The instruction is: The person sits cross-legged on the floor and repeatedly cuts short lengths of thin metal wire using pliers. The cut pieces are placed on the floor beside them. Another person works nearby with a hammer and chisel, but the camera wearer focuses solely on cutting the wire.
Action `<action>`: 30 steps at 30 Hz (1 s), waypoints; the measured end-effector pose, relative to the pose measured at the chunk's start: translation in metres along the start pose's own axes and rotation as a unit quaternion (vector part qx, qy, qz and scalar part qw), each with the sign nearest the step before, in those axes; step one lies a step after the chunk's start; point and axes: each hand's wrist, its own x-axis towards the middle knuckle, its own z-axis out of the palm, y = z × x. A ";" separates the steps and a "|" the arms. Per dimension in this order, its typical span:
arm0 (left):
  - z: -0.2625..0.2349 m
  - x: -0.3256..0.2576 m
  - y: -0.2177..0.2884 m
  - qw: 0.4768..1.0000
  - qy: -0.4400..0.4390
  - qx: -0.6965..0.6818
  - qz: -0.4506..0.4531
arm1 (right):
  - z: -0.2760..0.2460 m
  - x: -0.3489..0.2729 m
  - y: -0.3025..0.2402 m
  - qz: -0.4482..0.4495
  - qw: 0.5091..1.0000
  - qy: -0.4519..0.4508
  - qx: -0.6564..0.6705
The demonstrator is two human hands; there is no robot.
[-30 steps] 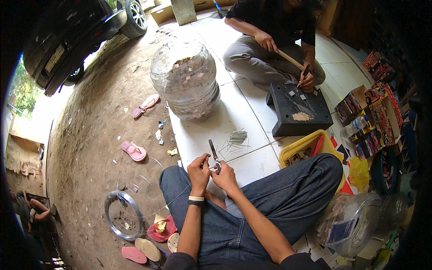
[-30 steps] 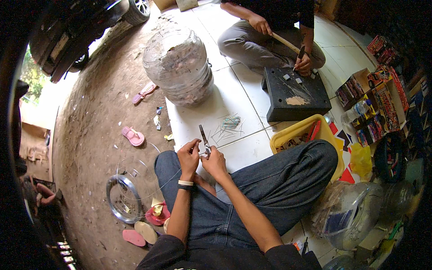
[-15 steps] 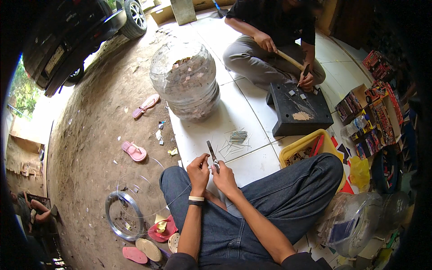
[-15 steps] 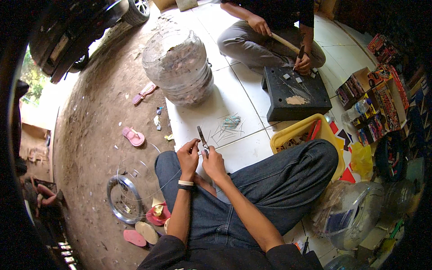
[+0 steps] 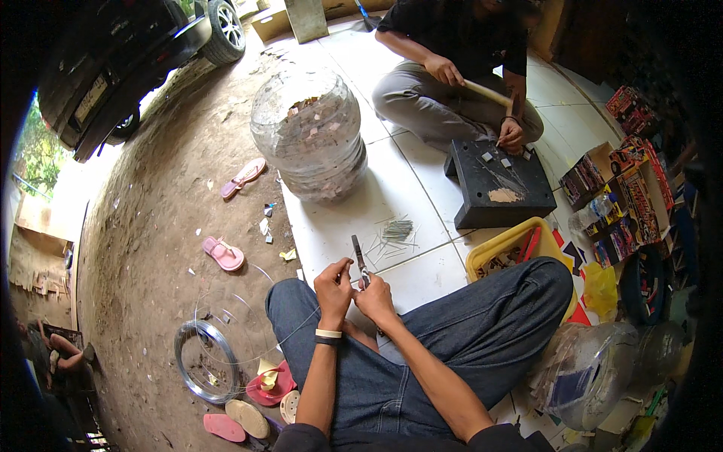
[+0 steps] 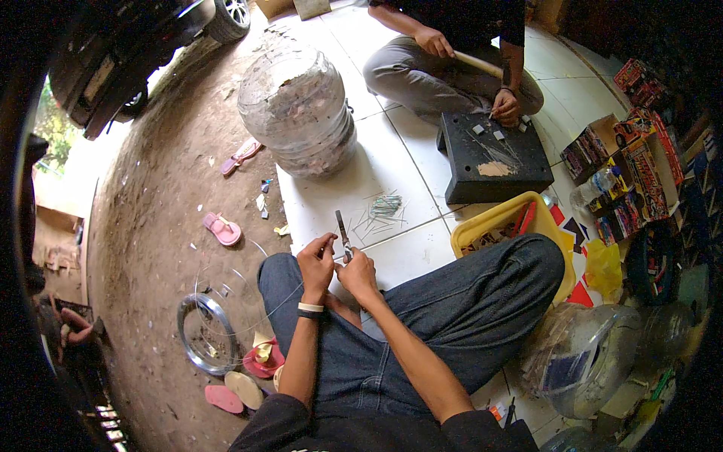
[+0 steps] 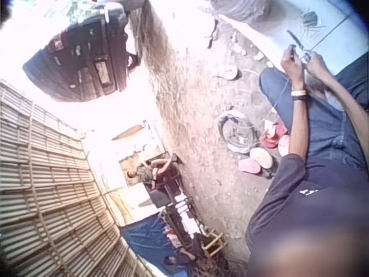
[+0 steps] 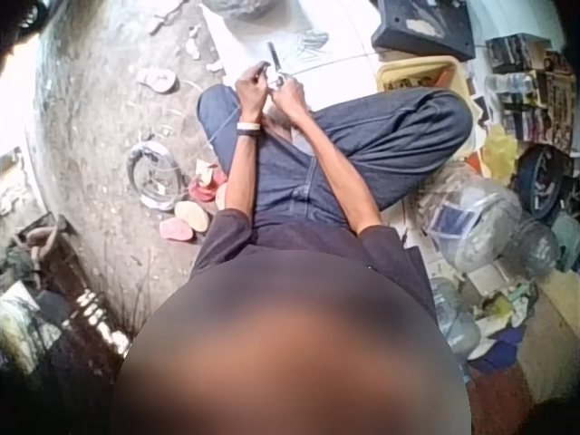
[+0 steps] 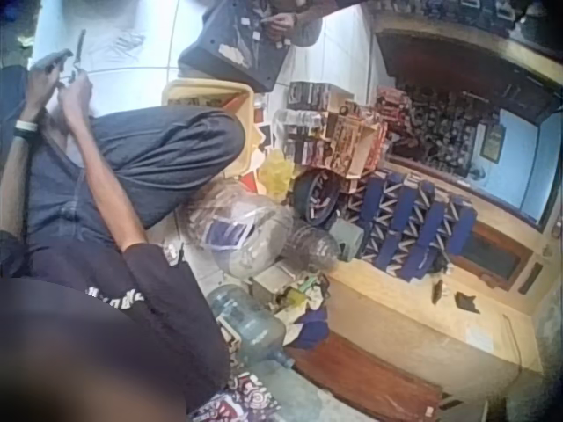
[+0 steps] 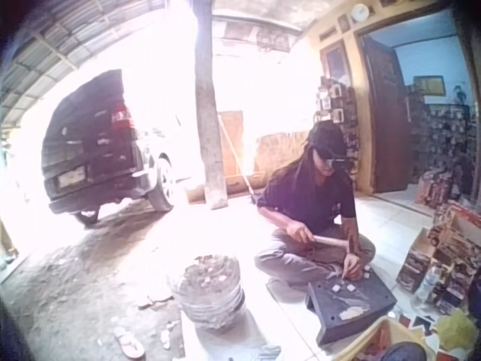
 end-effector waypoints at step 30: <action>0.000 0.000 0.000 1.000 0.018 0.010 -0.004 | 0.006 0.007 0.010 -0.072 0.994 0.031 0.082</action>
